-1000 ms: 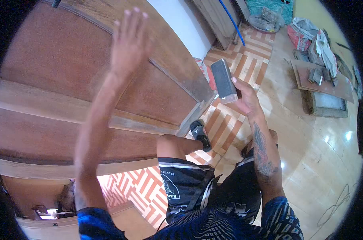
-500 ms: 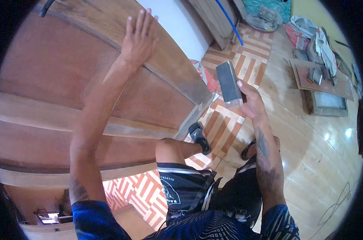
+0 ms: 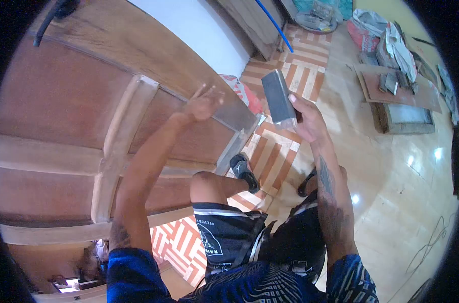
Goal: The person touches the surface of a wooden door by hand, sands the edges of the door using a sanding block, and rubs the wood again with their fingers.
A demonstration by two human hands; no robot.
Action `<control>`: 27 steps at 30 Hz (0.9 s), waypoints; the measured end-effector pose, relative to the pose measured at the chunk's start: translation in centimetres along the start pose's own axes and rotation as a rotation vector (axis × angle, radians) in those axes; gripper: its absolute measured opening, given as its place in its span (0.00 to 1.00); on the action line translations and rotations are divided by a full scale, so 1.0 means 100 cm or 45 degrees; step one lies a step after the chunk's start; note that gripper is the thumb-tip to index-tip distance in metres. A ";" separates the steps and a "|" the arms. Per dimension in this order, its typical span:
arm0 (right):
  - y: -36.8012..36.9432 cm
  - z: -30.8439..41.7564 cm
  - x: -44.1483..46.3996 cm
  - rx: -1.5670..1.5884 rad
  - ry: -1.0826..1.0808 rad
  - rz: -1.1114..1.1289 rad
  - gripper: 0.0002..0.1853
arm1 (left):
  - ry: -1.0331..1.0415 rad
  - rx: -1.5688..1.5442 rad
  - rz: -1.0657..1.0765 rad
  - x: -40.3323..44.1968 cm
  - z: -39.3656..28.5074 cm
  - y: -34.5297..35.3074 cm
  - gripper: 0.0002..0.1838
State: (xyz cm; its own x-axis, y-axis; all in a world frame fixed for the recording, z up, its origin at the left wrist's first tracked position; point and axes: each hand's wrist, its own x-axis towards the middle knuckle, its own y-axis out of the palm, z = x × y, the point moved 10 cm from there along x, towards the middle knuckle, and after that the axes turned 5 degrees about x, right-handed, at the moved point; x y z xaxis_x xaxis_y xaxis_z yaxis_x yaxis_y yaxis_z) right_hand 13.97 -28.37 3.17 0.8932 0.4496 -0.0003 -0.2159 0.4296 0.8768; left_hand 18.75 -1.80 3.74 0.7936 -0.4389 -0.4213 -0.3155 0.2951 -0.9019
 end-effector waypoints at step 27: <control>0.019 -0.009 0.001 0.019 0.047 0.098 0.25 | -0.045 -2.159 -0.509 -0.087 -0.055 -0.119 0.28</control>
State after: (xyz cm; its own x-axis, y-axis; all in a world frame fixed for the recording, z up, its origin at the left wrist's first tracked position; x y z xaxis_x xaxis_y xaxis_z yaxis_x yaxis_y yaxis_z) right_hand 13.29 -26.79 4.40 0.8591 0.5093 0.0500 -0.2773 0.3811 0.8820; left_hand 12.81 -6.18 17.64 0.9548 -0.2328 -0.1850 -0.2444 -0.9687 -0.0422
